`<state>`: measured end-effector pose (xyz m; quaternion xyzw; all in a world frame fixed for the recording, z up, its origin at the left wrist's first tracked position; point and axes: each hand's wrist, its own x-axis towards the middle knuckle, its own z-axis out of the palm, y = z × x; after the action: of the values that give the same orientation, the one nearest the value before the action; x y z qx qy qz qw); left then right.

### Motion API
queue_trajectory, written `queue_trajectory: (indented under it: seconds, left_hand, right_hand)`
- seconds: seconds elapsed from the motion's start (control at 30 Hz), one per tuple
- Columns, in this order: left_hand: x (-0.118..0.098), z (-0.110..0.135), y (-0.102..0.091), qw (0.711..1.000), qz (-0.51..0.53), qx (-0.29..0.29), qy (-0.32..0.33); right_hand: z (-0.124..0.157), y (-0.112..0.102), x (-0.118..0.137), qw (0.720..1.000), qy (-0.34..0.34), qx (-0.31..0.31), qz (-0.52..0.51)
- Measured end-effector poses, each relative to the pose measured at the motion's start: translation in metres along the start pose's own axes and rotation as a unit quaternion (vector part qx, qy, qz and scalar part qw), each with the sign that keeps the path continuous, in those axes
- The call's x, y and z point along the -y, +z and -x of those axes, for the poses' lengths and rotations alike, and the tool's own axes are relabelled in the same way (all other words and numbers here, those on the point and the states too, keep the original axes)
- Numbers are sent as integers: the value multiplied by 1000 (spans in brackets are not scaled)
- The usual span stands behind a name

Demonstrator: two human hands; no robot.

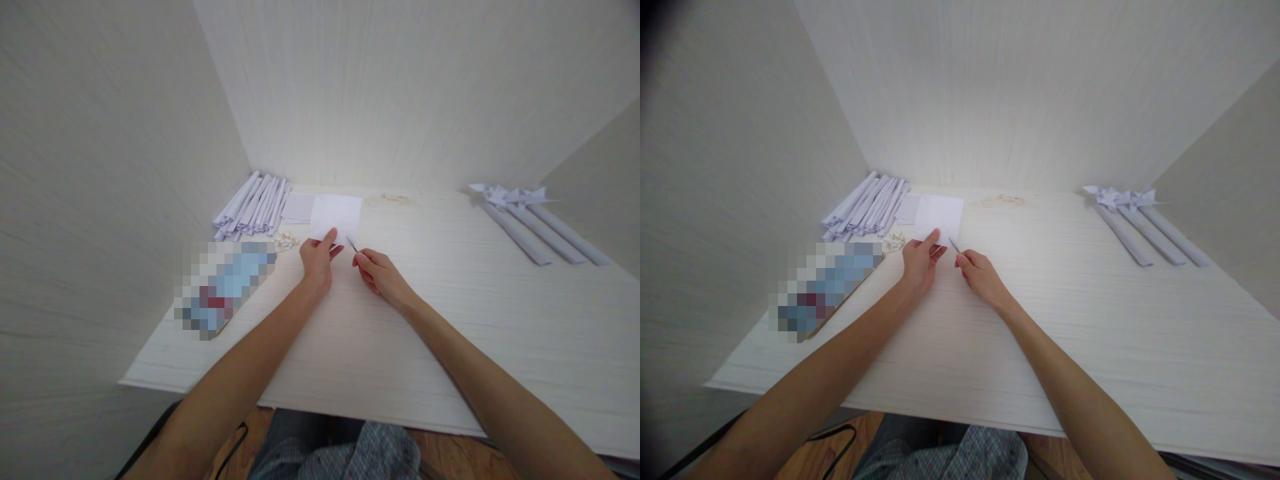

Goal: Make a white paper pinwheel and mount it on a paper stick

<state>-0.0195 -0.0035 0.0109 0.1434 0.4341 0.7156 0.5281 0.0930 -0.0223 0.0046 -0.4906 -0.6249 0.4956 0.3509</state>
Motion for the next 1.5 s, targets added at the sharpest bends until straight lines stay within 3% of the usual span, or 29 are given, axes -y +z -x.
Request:
queue_trajectory:
  seconds: [1.5]
  left_hand:
    - [2,0,-1,999,-31,36,7]
  right_hand:
    - [-3,0,-6,1000,-24,-11,3]
